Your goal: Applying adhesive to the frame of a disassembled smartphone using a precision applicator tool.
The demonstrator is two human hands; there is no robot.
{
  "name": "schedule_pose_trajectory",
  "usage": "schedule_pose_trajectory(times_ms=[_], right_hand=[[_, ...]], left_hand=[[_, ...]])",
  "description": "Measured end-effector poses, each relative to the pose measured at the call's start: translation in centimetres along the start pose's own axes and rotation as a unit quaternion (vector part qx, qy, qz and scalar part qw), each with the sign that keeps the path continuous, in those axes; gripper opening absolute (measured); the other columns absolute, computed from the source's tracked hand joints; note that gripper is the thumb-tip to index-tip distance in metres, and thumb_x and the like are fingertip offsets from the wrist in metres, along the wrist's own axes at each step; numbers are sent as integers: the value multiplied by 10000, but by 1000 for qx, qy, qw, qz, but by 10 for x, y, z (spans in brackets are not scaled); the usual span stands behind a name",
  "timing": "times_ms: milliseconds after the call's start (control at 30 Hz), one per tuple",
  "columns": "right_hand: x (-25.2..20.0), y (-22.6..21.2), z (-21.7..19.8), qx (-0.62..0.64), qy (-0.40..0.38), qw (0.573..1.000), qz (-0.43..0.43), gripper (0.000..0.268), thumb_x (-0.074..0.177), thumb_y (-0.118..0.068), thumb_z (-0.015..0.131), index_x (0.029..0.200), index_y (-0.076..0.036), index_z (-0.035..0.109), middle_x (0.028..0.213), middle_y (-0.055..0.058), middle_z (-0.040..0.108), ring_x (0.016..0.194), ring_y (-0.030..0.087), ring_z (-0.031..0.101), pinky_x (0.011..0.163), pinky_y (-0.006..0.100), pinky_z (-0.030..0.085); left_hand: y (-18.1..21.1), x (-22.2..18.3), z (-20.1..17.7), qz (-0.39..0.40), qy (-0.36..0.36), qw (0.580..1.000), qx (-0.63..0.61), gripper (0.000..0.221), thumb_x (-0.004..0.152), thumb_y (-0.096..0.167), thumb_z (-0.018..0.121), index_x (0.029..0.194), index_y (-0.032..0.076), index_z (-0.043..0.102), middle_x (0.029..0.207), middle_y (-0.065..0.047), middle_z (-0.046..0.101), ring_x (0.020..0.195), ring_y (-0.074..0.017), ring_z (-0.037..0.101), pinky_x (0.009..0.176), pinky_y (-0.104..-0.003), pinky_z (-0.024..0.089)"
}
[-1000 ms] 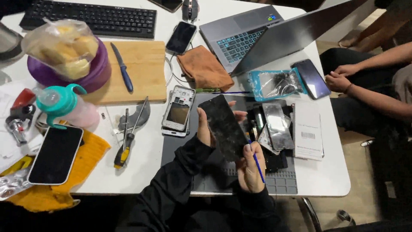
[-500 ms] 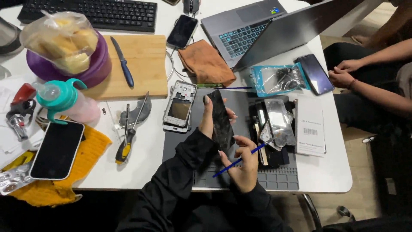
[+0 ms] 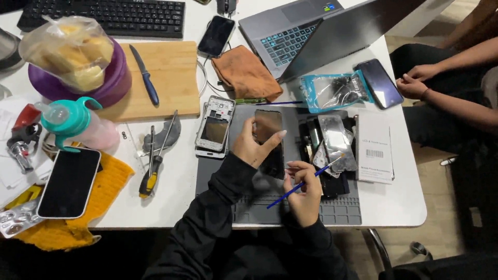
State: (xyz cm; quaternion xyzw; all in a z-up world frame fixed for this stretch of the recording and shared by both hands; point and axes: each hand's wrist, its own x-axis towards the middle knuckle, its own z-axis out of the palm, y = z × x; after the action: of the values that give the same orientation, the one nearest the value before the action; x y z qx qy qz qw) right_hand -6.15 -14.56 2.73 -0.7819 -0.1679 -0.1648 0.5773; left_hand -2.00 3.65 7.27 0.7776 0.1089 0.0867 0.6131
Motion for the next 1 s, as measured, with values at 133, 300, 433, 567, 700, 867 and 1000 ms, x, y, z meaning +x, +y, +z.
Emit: schedule_pose_trajectory(times_ms=[133, 300, 433, 567, 700, 867, 1000], right_hand=[[7, 0, -6, 80, 15, 996, 44, 385, 915, 115, 690, 747, -67, 396, 1106, 221, 691, 881, 288, 789, 777, 345, 632], [17, -4, -12, 49, 12, 998, 27, 367, 966, 28, 727, 750, -53, 441, 1040, 225, 729, 903, 325, 778, 805, 391, 599], [20, -8, -22, 33, -12, 999, 41, 336, 983, -35, 739, 768, -52, 481, 991, 212, 755, 893, 323, 776, 815, 396, 584], [23, -22, -34, 65, -38, 994, 82, 245, 1086, -186, 583, 897, -31, 568, 917, 198, 785, 849, 277, 777, 838, 388, 590], [24, -15, -55, 173, -107, 967, 153, 585, 1137, -478, 282, 1247, 25, 560, 763, 235, 720, 649, 278, 718, 684, 385, 597], [53, -12, -79, 180, -104, 972, 114, 510, 1157, -381, 322, 1187, 45, 602, 747, 187, 678, 573, 210, 671, 592, 306, 567], [83, -7, -86, 172, -99, 971, 135, 234, 1112, -165, 563, 1133, 62, 612, 802, 146, 645, 672, 183, 657, 589, 308, 597]], left_hand=[[-30, 11, 15, 14, 30, 999, 34, 731, 832, 715, 767, 1144, 56, 708, 878, -175, 726, 842, -357, 740, 766, -463, 605], [-62, 21, 20, -21, 30, 983, 183, 187, 901, 422, 730, 849, 243, 727, 649, 60, 706, 697, -227, 735, 692, -372, 585], [-83, 32, 12, -63, -2, 971, 232, 241, 902, 475, 692, 864, 239, 718, 662, 63, 726, 776, -260, 760, 740, -399, 585], [-81, 34, 9, -106, -82, 959, 248, 338, 899, 556, 685, 968, 227, 716, 781, 13, 781, 911, -292, 776, 824, -430, 595], [-77, 32, 10, -118, -113, 952, 259, 299, 932, 460, 691, 984, 167, 725, 842, -52, 809, 957, -355, 778, 851, -454, 591], [-48, 22, 4, -120, -115, 933, 320, 366, 958, 529, 643, 1001, 171, 709, 984, -119, 805, 1037, -402, 757, 891, -499, 569], [-73, 27, 16, -45, -53, 941, 332, 289, 1007, 488, 545, 987, 234, 681, 888, -49, 778, 920, -362, 768, 814, -490, 579]])
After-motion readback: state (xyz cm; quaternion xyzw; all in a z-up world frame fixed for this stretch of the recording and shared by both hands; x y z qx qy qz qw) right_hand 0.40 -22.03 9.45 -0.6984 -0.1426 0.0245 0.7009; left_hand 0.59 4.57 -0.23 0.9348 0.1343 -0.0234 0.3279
